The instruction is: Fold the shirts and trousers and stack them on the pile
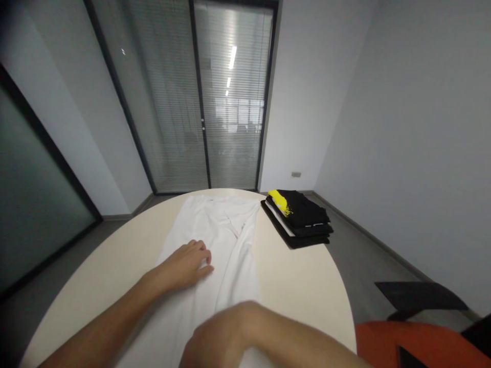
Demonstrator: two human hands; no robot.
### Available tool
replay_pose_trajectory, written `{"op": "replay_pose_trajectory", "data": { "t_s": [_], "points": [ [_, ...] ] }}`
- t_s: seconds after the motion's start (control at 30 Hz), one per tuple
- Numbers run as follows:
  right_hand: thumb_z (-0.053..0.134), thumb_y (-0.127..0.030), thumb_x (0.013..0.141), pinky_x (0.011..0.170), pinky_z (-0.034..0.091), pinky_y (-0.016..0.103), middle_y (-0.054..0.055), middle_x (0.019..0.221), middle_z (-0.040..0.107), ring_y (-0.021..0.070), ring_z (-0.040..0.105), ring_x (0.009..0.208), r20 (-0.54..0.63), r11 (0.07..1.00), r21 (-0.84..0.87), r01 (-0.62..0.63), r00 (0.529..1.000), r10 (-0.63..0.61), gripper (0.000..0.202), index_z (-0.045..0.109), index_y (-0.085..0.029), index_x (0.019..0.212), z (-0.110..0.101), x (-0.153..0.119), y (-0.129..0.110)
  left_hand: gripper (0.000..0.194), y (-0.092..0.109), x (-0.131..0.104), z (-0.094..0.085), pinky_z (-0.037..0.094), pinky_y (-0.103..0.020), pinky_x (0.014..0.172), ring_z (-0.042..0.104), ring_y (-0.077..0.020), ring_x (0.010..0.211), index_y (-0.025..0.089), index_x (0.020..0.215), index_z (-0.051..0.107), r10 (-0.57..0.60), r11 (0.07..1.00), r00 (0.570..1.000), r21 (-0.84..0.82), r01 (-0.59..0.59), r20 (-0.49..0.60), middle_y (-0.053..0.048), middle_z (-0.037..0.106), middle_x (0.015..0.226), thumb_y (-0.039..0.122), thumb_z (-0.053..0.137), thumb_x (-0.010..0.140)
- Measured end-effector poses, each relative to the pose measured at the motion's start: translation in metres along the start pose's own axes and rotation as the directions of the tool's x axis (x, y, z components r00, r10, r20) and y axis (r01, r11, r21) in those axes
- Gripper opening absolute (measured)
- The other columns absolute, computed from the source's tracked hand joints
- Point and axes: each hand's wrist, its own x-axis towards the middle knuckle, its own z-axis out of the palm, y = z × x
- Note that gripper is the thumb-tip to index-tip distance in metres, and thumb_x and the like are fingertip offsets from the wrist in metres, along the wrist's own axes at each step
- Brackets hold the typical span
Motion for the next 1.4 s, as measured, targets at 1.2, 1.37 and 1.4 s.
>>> {"op": "replay_pose_trajectory", "data": {
  "t_s": [1.2, 1.37, 1.4],
  "points": [
    [0.049, -0.006, 0.079, 0.110, 0.038, 0.038, 0.012, 0.153, 0.042, 0.0302, 0.043, 0.132, -0.943, 0.696, 0.328, -0.639, -0.174, 0.284, 0.070, 0.045, -0.015, 0.148, -0.203, -0.015, 0.194, 0.007, 0.017, 0.038, 0.066, 0.027, -0.047, 0.119, 0.044, -0.0244, 0.137, 0.023, 0.087, 0.052, 0.139, 0.874, 0.930, -0.399, -0.277, -0.341, -0.006, 0.066, 0.121, 0.020, 0.048, 0.093],
    [0.052, -0.012, 0.081, 0.111, 0.035, 0.039, 0.012, 0.154, 0.040, 0.0297, 0.041, 0.136, -0.950, 0.741, 0.298, -0.602, -0.109, 0.293, 0.072, 0.037, -0.014, 0.152, -0.213, 0.000, 0.189, 0.011, 0.017, 0.036, 0.060, 0.044, -0.037, 0.097, 0.062, -0.0197, 0.090, 0.023, 0.077, 0.046, 0.055, 0.874, 0.891, -0.410, -0.261, -0.451, -0.003, 0.066, 0.088, 0.014, 0.051, 0.080],
    [0.053, -0.015, 0.083, 0.112, 0.034, 0.039, 0.012, 0.154, 0.041, 0.0292, 0.041, 0.136, -0.950, 0.756, 0.294, -0.585, -0.094, 0.297, 0.073, 0.034, -0.014, 0.154, -0.215, 0.003, 0.188, 0.013, 0.016, 0.036, 0.059, 0.045, -0.035, 0.089, 0.060, -0.0194, 0.083, 0.023, 0.074, 0.044, 0.035, 0.881, 0.887, -0.405, -0.245, -0.460, -0.003, 0.064, 0.082, 0.014, 0.052, 0.078]
  ]
}}
